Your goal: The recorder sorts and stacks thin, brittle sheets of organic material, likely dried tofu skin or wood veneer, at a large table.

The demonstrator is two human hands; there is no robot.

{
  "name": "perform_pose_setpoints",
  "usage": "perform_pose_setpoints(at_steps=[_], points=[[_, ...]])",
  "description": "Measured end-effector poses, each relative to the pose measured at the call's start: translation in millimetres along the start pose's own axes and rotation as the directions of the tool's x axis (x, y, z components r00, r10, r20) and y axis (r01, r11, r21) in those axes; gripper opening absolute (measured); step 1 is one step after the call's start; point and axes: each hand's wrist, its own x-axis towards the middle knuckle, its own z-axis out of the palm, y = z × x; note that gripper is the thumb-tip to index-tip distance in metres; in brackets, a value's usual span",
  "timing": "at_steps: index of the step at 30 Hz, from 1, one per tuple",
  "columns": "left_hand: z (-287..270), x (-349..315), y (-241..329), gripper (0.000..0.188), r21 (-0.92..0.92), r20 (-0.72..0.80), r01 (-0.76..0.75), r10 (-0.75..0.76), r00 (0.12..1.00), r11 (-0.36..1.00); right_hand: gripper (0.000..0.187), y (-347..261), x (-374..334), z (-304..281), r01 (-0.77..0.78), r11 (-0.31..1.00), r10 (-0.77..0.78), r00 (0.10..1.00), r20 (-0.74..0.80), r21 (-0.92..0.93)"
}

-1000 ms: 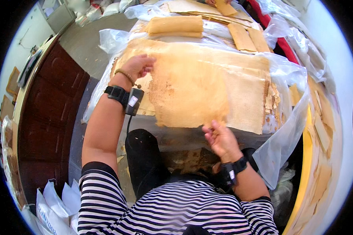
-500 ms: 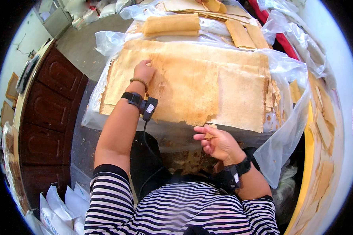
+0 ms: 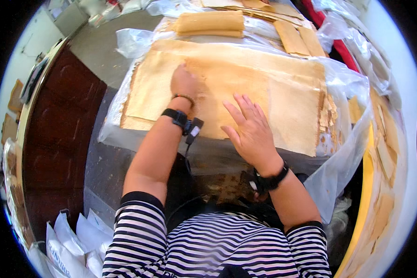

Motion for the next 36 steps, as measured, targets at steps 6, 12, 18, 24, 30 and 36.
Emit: perform_pose_setpoints(at_steps=[6,12,18,24,30,36], points=[[-26.7,-9.8,-19.5,0.039,-0.14,-0.146,-0.218,0.197,0.969,0.966,0.054,31.6,6.1,72.8,-0.04,0.962,0.063,0.995,0.077,-0.271],[-154.6,-20.1,-100.5,0.023,0.171,-0.254,0.094,-0.049,0.966,0.981,0.054,23.9,9.6,70.8,-0.063,0.957,0.092,0.992,0.09,-0.283],[-149.7,-7.0,-124.1,0.032,0.1,0.135,0.242,-0.254,0.958,0.965,0.053,30.0,11.8,74.2,-0.07,0.953,0.094,0.993,0.067,-0.295],[-148.8,4.3,-125.0,0.031,-0.277,0.313,0.412,-0.324,0.893,0.868,0.053,30.3,10.6,78.5,-0.064,0.953,0.086,0.994,0.061,-0.297],[-153.7,-9.9,-99.2,0.027,-0.613,0.518,0.625,-0.351,0.78,0.482,0.056,32.8,10.4,69.7,-0.108,0.932,0.164,0.977,0.138,-0.346],[-167.7,-37.1,-36.5,0.029,-0.895,0.246,0.3,-0.196,0.949,0.33,0.058,29.6,12.2,83.0,-0.109,0.95,0.133,0.989,0.066,-0.292]])
